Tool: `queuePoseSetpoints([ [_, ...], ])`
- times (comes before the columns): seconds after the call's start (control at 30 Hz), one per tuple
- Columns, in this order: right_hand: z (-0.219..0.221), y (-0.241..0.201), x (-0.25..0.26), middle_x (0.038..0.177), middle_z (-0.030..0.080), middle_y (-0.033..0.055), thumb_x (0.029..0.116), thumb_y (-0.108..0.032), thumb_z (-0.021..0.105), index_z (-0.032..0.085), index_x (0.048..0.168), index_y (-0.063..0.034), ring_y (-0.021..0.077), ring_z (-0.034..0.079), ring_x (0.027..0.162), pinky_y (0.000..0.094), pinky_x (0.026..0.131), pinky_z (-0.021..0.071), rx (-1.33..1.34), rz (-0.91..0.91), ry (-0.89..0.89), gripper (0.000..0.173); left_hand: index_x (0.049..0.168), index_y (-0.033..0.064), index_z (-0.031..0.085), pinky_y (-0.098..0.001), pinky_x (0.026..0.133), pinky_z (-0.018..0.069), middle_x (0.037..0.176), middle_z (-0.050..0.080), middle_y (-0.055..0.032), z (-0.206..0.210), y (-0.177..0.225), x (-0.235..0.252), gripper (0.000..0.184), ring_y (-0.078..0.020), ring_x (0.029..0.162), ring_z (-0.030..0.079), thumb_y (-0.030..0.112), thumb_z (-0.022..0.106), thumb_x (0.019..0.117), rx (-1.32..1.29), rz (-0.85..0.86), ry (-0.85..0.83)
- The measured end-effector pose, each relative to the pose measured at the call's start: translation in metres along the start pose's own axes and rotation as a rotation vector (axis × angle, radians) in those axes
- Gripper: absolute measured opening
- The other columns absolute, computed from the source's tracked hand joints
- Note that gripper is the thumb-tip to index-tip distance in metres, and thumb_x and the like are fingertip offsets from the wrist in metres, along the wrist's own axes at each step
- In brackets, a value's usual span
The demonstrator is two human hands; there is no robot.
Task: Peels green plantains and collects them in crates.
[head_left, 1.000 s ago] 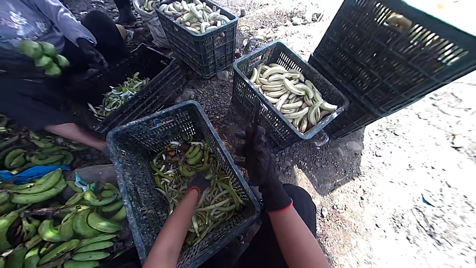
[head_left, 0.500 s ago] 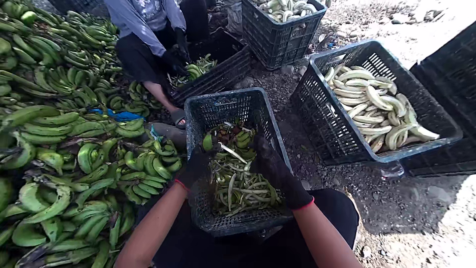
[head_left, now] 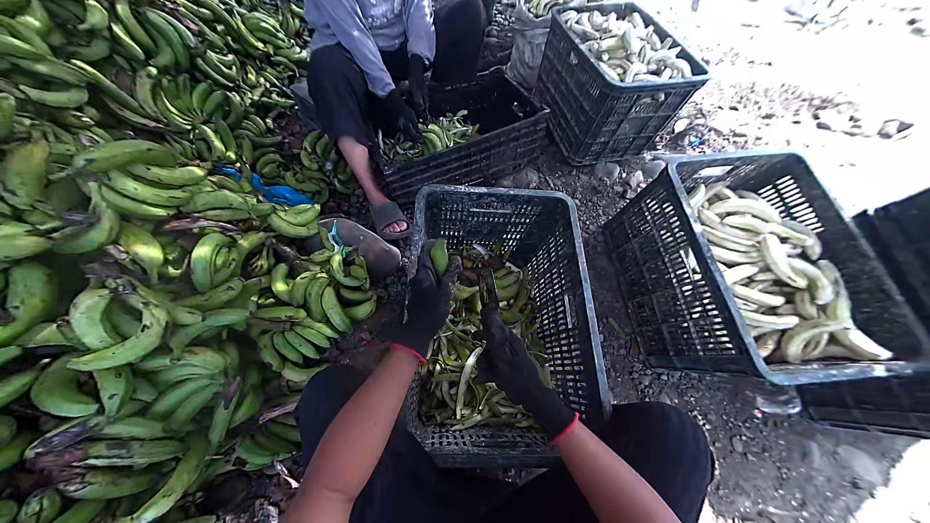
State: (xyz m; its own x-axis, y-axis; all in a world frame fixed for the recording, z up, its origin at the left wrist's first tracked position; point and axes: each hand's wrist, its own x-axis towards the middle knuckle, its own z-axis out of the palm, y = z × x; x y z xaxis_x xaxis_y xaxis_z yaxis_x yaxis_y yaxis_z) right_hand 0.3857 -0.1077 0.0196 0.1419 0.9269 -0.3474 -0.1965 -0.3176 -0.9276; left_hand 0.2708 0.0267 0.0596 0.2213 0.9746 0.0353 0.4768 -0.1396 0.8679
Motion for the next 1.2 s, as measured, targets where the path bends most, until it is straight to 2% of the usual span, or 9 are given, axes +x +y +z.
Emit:
queuePoseSetpoints([
  [0.27, 0.011, -0.043, -0.015, 0.063, 0.065, -0.0072, 0.1023, -0.067, 0.037, 0.058, 0.116, -0.0045, 0.0087, 0.065, 0.054, 0.0298, 0.056, 0.0599, 0.159, -0.744, 0.143, 0.067, 0.154, 0.0056, 0.037, -0.0564, 0.096, 0.0502, 0.122, 0.066, -0.0246, 0.009, 0.002, -0.002, 0.06, -0.0373, 0.11, 0.066, 0.035, 0.055, 0.1055, -0.016, 0.056, 0.027],
  [0.37, 0.003, -0.01, -0.009, 0.066, 0.06, -0.0009, 0.1095, -0.049, 0.029, 0.053, 0.118, 0.0071, 0.0107, 0.062, 0.055, 0.0308, 0.056, 0.0592, -0.074, -0.32, 0.1, 0.062, 0.154, 0.0079, 0.038, -0.0534, 0.095, 0.0512, 0.122, 0.066, -0.0233, 0.009, 0.003, -0.009, 0.059, -0.0344, 0.108, 0.066, 0.036, 0.056, 0.1051, -0.116, 0.076, 0.049],
  [0.43, -0.001, 0.025, 0.003, 0.066, 0.055, 0.0033, 0.1096, -0.056, 0.025, 0.054, 0.11, 0.0002, 0.0167, 0.06, 0.054, 0.0372, 0.055, 0.0579, -0.129, 0.236, 0.01, 0.064, 0.153, 0.0095, 0.038, -0.0478, 0.094, 0.0531, 0.122, 0.066, -0.0186, 0.011, -0.001, -0.01, 0.057, -0.0275, 0.106, 0.066, 0.036, 0.055, 0.1054, -0.245, 0.079, 0.056],
  [0.5, 0.003, 0.033, 0.012, 0.063, 0.052, 0.0042, 0.1072, -0.062, 0.022, 0.054, 0.109, -0.0011, 0.019, 0.057, 0.05, 0.0399, 0.052, 0.0573, -0.057, 0.379, -0.012, 0.069, 0.151, 0.0098, 0.039, -0.0411, 0.089, 0.0563, 0.117, 0.068, -0.0119, 0.007, -0.004, 0.003, 0.053, -0.0201, 0.101, 0.068, 0.035, 0.053, 0.1059, -0.401, 0.08, 0.048],
  [0.6, -0.01, 0.011, 0.011, 0.08, 0.061, 0.0054, 0.1099, -0.053, 0.025, 0.05, 0.133, 0.0018, 0.0165, 0.061, 0.055, 0.0372, 0.056, 0.0591, -0.043, 0.113, 0.052, 0.065, 0.151, 0.0175, 0.038, -0.0371, 0.082, 0.058, 0.108, 0.07, -0.0067, -0.002, -0.005, 0.007, 0.05, -0.0175, 0.092, 0.068, 0.039, 0.049, 0.1071, -0.601, 0.076, -0.056],
  [0.7, -0.035, -0.021, 0.013, 0.117, 0.068, 0.0067, 0.1044, -0.057, 0.035, 0.054, 0.14, -0.0067, 0.0116, 0.067, 0.094, 0.0361, 0.084, 0.0565, -0.425, -0.202, 0.093, 0.064, 0.142, 0.0144, 0.046, -0.0323, 0.069, 0.0575, 0.082, 0.066, -0.0038, -0.001, -0.003, 0.009, 0.048, -0.015, 0.071, 0.065, 0.045, 0.026, 0.1103, -0.818, 0.03, -0.167],
  [0.8, -0.051, -0.04, 0.013, 0.145, 0.056, 0.019, 0.1002, -0.056, 0.044, 0.047, 0.154, -0.0157, 0.0344, 0.05, 0.137, 0.0564, 0.114, 0.0386, -0.771, -0.267, 0.074, 0.067, 0.135, 0.0116, 0.055, -0.0296, 0.069, 0.0578, 0.089, 0.066, -0.0019, 0.0, 0.004, 0.002, 0.054, -0.0109, 0.073, 0.064, 0.046, 0.021, 0.1105, -0.905, -0.064, -0.212],
  [0.93, -0.049, -0.039, 0.011, 0.147, 0.052, 0.0249, 0.0941, -0.077, 0.031, 0.039, 0.159, -0.0309, 0.0462, 0.048, 0.134, 0.0652, 0.104, 0.0415, -0.983, -0.195, 0.084, 0.08, 0.127, 0.0085, 0.059, -0.0298, 0.065, 0.0569, 0.085, 0.066, -0.005, 0.009, 0.005, -0.001, 0.049, -0.0128, 0.069, 0.064, 0.041, 0.026, 0.1112, -0.866, -0.085, -0.221],
  [1.2, -0.036, -0.034, 0.002, 0.129, 0.062, 0.0233, 0.0917, -0.078, 0.034, 0.062, 0.143, -0.0218, 0.0458, 0.054, 0.122, 0.0671, 0.095, 0.0422, -0.968, -0.274, 0.164, 0.081, 0.131, 0.0137, 0.057, -0.0262, 0.056, 0.0562, 0.076, 0.065, -0.0045, 0.007, 0.002, -0.004, 0.052, -0.0126, 0.061, 0.064, 0.048, 0.024, 0.1105, -0.908, -0.212, -0.324],
])
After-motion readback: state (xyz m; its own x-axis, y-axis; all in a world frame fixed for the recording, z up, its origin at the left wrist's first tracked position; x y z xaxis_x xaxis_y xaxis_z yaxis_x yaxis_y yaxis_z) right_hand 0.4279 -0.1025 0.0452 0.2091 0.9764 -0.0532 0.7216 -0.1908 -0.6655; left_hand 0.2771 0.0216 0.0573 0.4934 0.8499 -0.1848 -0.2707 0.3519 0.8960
